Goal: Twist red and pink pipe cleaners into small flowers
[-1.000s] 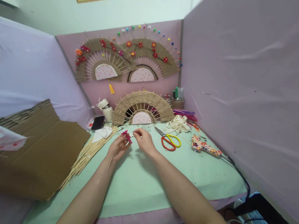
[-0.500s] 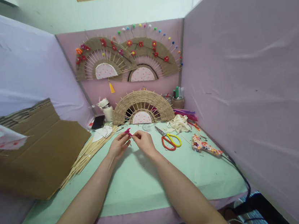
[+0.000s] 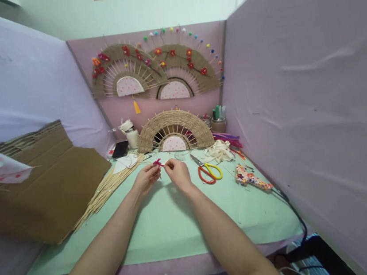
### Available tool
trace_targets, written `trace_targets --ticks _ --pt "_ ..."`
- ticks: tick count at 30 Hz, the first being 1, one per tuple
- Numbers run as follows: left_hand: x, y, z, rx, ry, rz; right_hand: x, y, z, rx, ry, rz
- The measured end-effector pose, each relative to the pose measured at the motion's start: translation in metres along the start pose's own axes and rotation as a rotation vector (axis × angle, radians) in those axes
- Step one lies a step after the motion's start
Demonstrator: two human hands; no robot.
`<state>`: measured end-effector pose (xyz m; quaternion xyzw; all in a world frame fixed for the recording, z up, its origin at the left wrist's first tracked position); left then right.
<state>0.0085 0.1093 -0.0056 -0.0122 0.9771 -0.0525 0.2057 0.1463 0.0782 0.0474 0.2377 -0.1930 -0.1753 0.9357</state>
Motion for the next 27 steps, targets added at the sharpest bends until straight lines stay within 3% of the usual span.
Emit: trace_targets --ticks 8,17,22,27 --pt "-0.002 0.001 0.006 0.078 0.007 0.074 0.006 0.001 0.007 0.095 -0.109 -0.049" --pt "0.000 0.000 0.002 0.060 0.047 0.062 0.006 -0.002 0.023 0.230 -0.221 -0.029" --pt "0.002 0.003 -0.006 -0.058 0.113 0.034 0.001 -0.005 0.028 0.288 -0.234 0.010" --pt "0.003 0.002 -0.019 -0.246 0.374 -0.026 0.006 -0.002 0.026 0.296 -0.263 -0.018"
Point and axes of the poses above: each hand's wrist, its own y-axis towards the middle knuckle, its own x-axis out of the back of the hand, z = x × y, the point moved 10 cm from there along y, towards the middle knuckle, and after that the axes turned 11 degrees about -z, right-handed, at the moved point
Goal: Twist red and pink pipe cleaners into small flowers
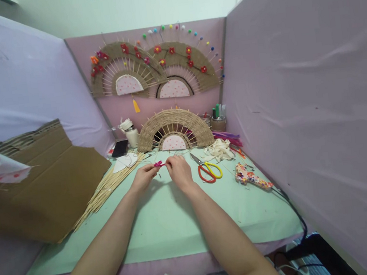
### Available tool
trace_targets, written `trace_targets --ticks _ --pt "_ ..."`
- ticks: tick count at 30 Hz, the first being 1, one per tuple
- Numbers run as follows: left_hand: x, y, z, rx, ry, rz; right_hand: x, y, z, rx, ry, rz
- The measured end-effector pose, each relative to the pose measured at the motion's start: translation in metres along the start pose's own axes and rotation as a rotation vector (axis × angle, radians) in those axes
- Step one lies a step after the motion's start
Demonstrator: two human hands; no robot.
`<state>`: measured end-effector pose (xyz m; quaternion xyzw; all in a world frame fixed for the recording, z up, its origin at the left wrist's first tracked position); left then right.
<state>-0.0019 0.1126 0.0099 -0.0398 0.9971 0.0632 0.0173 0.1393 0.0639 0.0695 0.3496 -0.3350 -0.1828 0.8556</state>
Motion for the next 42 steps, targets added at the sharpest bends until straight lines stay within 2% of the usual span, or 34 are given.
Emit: trace_targets --ticks 4,8,11,15,21,25,31,36,40,42 --pt "-0.001 -0.004 -0.018 -0.163 0.111 -0.005 0.003 0.001 -0.003 -0.008 -0.018 -0.010" --pt "-0.005 -0.009 -0.034 -0.318 0.137 0.050 0.004 0.001 -0.002 -0.009 -0.009 -0.009" --pt "-0.006 -0.011 -0.040 -0.372 0.165 0.071 0.006 0.001 0.000 -0.006 0.012 -0.022" --pt "-0.003 -0.014 -0.048 -0.395 0.123 0.039 0.009 0.002 0.002 -0.018 0.056 -0.049" --pt "0.013 -0.005 -0.043 -0.375 0.075 -0.111 0.017 0.008 -0.011 -0.101 0.155 -0.132" --pt "0.031 0.006 -0.027 -0.274 0.045 -0.233 0.025 0.009 -0.023 -0.175 0.158 -0.197" --pt "0.053 0.009 -0.019 -0.162 -0.148 -0.407 0.013 0.009 -0.029 -0.188 0.083 -0.067" --pt "0.069 0.012 -0.002 0.025 -0.379 -0.532 0.015 0.010 -0.037 -0.238 0.000 -0.050" --pt "0.079 0.012 0.004 0.085 -0.495 -0.595 0.021 0.009 -0.021 -0.250 -0.007 0.066" --pt "0.079 0.012 0.004 0.101 -0.529 -0.599 0.040 0.012 -0.005 -0.216 0.009 0.069"
Point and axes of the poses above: each hand's wrist, its own y-axis towards the middle knuckle, its own x-axis out of the back of the hand, z = x × y, the point moved 10 cm from there along y, towards the middle knuckle, and after that the axes turned 11 degrees about -z, right-handed, at the moved point
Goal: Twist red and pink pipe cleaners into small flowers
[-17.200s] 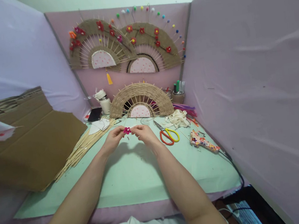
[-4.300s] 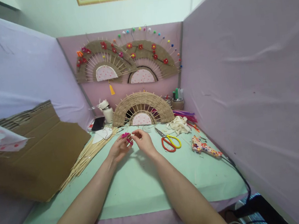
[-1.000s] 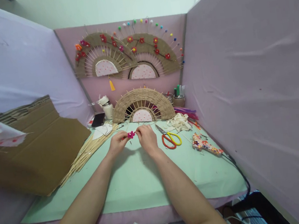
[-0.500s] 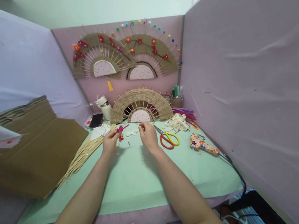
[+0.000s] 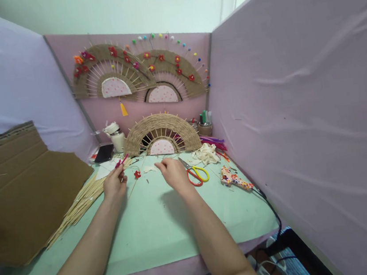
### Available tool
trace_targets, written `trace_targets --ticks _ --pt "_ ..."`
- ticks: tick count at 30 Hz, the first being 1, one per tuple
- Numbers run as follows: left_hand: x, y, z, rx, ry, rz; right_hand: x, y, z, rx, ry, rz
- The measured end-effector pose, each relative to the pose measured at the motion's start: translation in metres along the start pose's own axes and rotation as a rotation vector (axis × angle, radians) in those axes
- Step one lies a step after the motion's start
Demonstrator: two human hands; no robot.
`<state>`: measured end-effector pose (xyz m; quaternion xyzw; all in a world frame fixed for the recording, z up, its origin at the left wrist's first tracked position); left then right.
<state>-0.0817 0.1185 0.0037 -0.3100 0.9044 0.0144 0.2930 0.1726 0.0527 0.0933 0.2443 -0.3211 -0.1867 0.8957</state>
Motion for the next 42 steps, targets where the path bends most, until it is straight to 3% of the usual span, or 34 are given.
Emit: trace_targets --ticks 4,6,8,16,20,25,31,37,42 --pt "-0.003 -0.003 -0.001 0.019 -0.013 0.020 0.075 0.009 0.012 0.025 0.020 -0.192" --pt "-0.004 -0.005 -0.001 0.025 -0.017 0.027 0.112 0.018 0.002 0.013 -0.016 -0.299" --pt "-0.004 -0.005 0.000 0.033 -0.026 0.033 0.136 0.027 -0.015 -0.014 -0.077 -0.340" --pt "-0.004 -0.003 -0.001 0.054 -0.069 0.050 0.167 0.048 -0.077 -0.154 -0.215 -0.362" --pt "-0.009 -0.009 -0.002 0.052 -0.066 0.082 0.174 0.079 -0.109 -0.187 -0.268 -0.377" --pt "-0.015 -0.019 0.008 0.111 -0.021 0.101 0.155 0.137 -0.132 -0.140 -0.374 -0.334" --pt "-0.022 -0.030 0.017 0.103 0.061 0.166 0.100 0.207 -0.136 -0.035 -0.578 -0.128" --pt "-0.015 -0.034 0.015 0.099 0.194 0.094 0.057 0.274 -0.140 0.024 -0.825 0.042" --pt "-0.010 -0.030 0.015 0.081 0.274 0.078 0.014 0.311 -0.154 0.007 -0.955 0.169"
Point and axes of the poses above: each hand's wrist, its own y-axis towards the middle knuckle, its own x-axis out of the back of the hand, z = x × y, the point moved 10 cm from there along y, towards the middle knuckle, and after that the axes turned 11 degrees about -z, right-handed, at the moved point
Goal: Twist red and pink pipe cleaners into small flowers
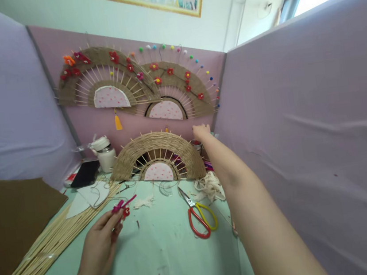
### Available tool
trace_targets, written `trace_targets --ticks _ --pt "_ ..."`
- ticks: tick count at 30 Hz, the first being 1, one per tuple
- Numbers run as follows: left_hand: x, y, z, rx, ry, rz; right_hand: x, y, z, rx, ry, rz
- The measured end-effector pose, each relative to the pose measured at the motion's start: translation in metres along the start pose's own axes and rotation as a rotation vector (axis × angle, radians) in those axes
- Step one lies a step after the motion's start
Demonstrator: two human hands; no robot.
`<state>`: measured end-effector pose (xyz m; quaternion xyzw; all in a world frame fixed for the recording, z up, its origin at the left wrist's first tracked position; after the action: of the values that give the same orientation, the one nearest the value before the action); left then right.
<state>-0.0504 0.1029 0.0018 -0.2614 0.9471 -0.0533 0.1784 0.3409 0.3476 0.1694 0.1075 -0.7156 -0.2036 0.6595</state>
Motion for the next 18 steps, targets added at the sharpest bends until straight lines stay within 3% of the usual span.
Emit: trace_targets --ticks 6,10,14,18 --pt "0.009 0.005 0.000 -0.008 0.078 -0.065 -0.050 0.013 0.003 -0.054 -0.092 0.183" --pt "0.010 0.006 0.001 -0.016 0.065 -0.047 -0.064 0.010 0.005 -0.058 -0.112 0.247" --pt "0.011 0.005 0.001 -0.031 0.004 -0.044 -0.050 0.014 0.006 -0.046 -0.144 0.219" --pt "0.008 0.002 -0.008 -0.117 -0.037 -0.037 0.009 0.008 -0.013 -0.128 -0.103 -0.072"
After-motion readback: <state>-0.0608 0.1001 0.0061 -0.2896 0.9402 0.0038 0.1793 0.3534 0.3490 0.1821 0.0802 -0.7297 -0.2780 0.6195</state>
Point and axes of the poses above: each hand's wrist, its own y-axis towards the middle knuckle, its own x-axis out of the back of the hand, z = x × y, the point moved 10 cm from there along y, towards the middle knuckle, and after that the axes turned 11 degrees about -z, right-handed, at the moved point
